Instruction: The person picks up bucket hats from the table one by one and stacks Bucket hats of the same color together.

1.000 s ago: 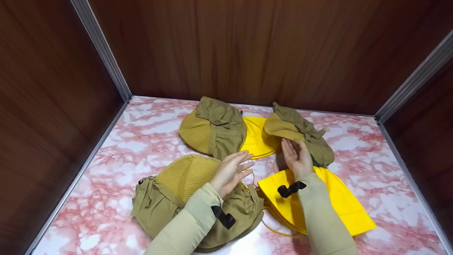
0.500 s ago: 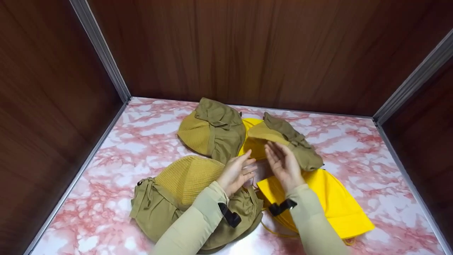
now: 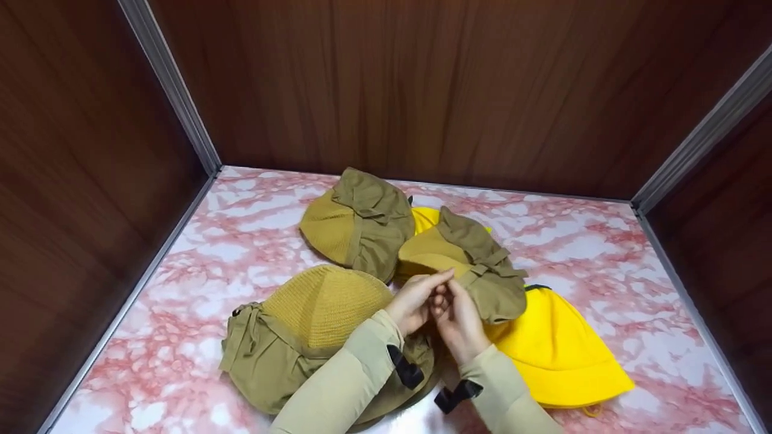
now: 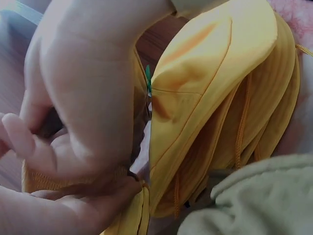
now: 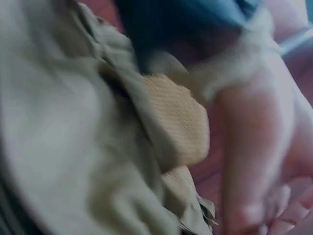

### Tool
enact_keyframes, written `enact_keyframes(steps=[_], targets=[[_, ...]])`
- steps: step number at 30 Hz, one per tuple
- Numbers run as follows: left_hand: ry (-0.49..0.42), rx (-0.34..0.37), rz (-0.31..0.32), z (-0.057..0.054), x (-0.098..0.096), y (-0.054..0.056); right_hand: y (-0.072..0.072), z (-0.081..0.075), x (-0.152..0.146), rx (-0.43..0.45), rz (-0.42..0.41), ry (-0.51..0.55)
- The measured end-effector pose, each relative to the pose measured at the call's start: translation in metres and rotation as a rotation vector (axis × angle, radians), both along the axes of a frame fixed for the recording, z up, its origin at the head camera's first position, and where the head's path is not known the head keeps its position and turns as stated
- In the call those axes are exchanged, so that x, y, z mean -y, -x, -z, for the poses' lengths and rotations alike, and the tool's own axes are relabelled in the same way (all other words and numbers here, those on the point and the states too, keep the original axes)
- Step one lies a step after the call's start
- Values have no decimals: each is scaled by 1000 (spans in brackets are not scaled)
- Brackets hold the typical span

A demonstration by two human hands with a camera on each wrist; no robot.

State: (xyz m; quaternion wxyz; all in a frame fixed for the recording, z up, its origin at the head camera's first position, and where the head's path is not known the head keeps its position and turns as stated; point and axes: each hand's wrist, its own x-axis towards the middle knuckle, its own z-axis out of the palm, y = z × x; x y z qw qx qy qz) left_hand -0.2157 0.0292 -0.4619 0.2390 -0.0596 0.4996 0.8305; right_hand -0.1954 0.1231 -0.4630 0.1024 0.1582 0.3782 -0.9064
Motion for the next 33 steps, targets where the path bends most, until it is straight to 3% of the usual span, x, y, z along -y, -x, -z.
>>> enact_keyframes(steps=[6,12,17,21,25,29,33], targets=[[188,7,-71,-1,-4,-2,-12,9,10,-96,-96,-122],[260,-14,-159,0,-6,-5,-20,10,6,-83,-141,-143],[260,-87,-187,2,-4,-7,-28,9,-2,-114,-198,-150],[152,-128,-232,1,2,-3,-34,10,-16,-181,-240,-129],[32,-148,-258,-1,10,2,-31,8,-35,-296,-319,-12],[16,-118,-244,-4,20,2,-22,9,-55,-398,-452,202],[-4,-94,-207,-7,29,1,-12,9,-67,-426,-540,417]])
